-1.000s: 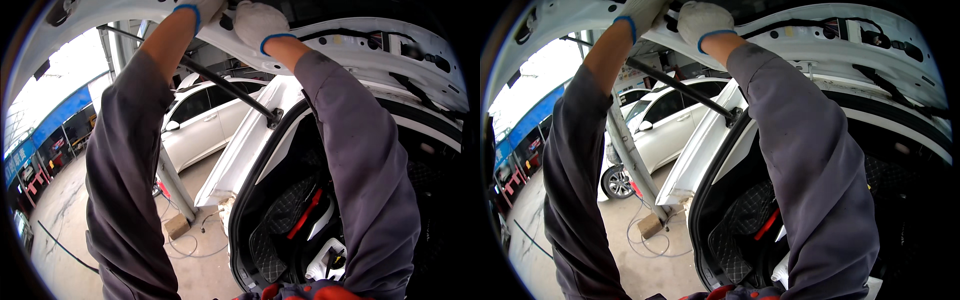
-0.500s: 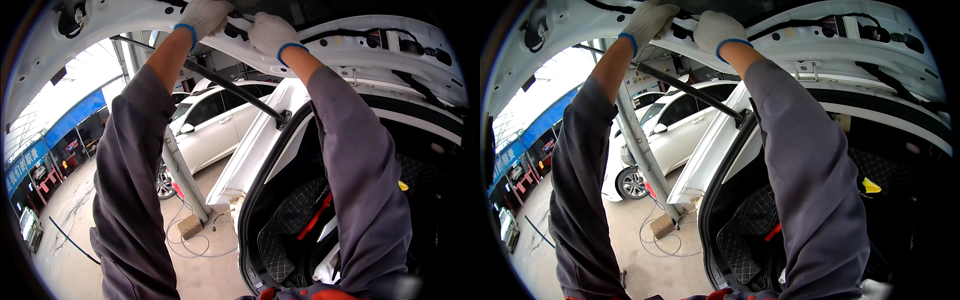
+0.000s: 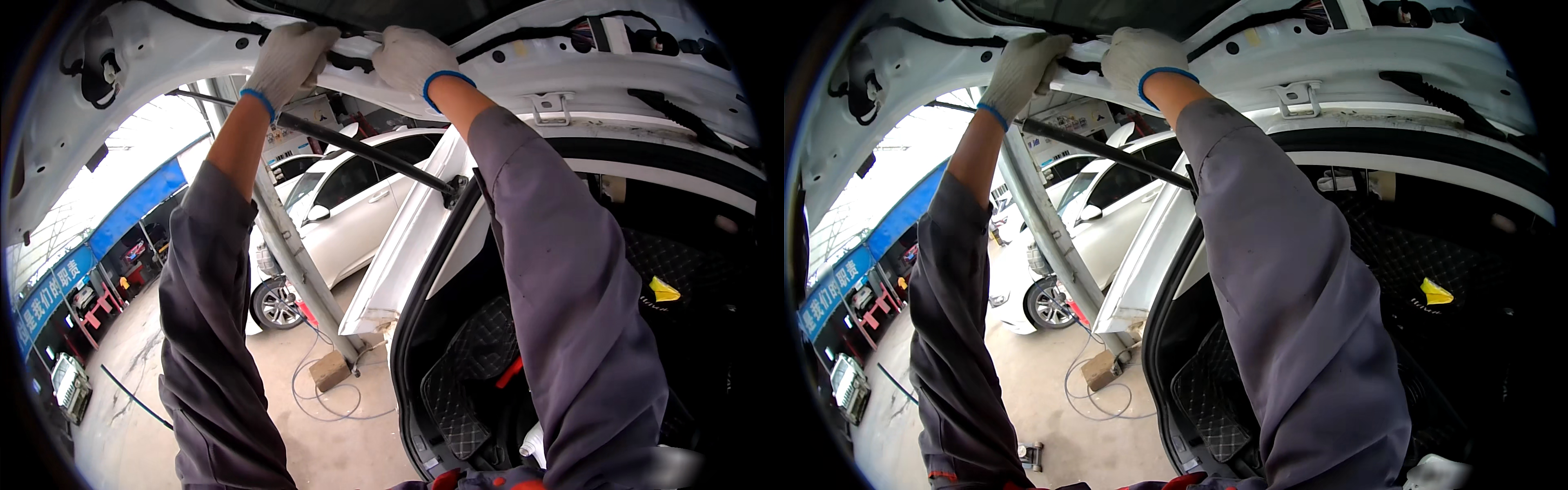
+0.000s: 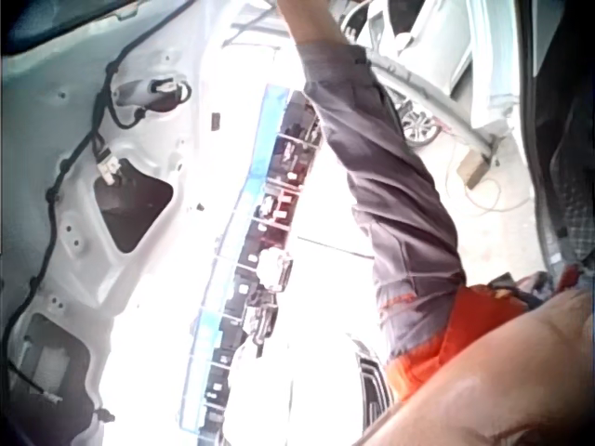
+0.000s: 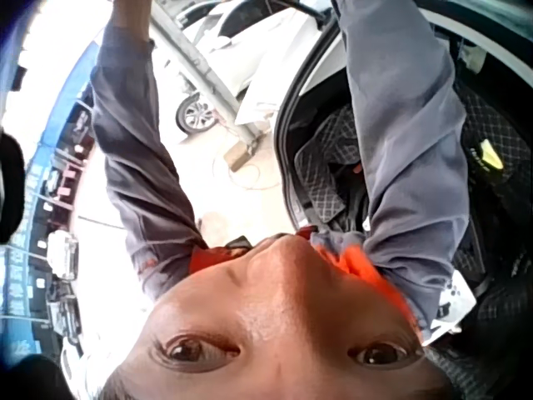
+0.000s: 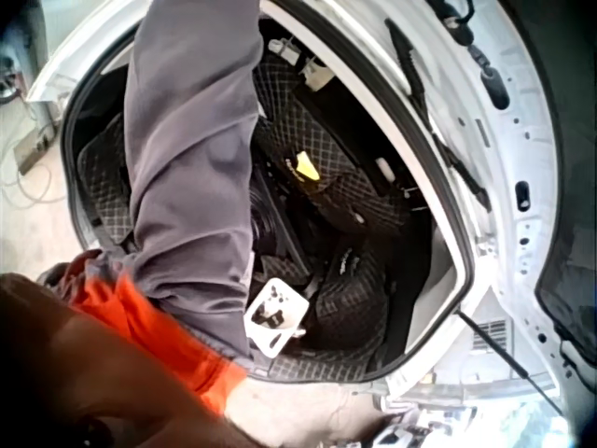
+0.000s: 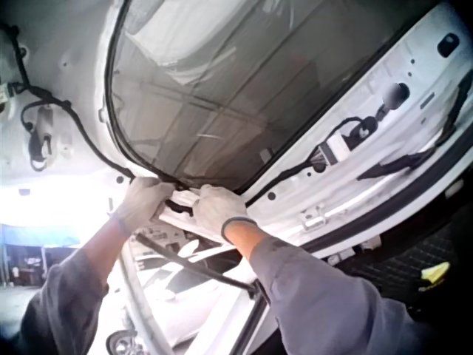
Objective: The person removes a trunk latch assembly from the inside of a white car's open trunk lid using a screwdriver and pliers. They then reattach the latch and secure it with screws, working within the trunk compartment.
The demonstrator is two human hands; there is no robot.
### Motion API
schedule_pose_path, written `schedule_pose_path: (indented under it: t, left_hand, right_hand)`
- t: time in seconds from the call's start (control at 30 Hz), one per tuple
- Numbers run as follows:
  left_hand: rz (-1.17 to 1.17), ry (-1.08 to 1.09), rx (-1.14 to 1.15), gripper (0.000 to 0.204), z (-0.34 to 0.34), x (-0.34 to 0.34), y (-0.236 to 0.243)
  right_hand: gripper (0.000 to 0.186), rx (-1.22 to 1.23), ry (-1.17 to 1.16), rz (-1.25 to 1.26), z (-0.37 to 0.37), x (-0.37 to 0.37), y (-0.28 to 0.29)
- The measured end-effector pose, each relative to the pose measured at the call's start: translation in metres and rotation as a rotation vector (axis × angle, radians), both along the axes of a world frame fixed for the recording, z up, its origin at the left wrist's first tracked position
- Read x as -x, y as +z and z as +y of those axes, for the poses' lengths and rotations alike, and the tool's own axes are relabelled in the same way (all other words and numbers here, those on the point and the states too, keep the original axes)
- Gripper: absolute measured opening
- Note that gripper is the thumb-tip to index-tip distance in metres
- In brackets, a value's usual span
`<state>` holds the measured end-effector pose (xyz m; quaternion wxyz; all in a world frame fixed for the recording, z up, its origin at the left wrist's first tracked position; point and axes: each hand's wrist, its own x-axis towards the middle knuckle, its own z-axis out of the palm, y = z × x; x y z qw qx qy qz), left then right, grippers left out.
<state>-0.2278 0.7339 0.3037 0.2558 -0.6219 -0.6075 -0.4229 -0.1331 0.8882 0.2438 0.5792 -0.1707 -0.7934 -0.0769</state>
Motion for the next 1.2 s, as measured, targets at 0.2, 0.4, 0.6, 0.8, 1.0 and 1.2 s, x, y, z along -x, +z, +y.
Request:
schedule_pose_path:
  t: [0.2,0.4,0.6,0.8,1.0,1.2]
  left_hand:
    - [0.177,0.299,0.059,0.037,-0.003,-0.009,0.003]
    - [0.244,0.444,0.016,0.04,0.002,-0.009,0.03]
    - [0.486,0.81,0.286,0.041,0.02,-0.028,0.042]
    - [0.494,0.603,0.316,0.029,0.008,-0.016,0.054]
    - [0.104,0.392,0.142,0.029,0.008,-0.005,0.032]
    - [0.193,0.341,0.139,0.031,0.003,-0.015,0.025]
  right_hand:
    - [0.035,0.183,0.14,0.055,0.002,0.008,0.008]
    - [0.034,0.15,0.147,0.064,0.001,0.009,0.006]
    - [0.033,-0.019,0.088,0.067,0.027,0.034,0.009]
    - [0.031,-0.042,0.095,0.058,0.029,0.034,0.013]
    - [0.031,0.105,0.153,0.147,0.012,0.016,0.001]
    - [0.031,0.108,0.13,0.11,0.011,0.008,0.003]
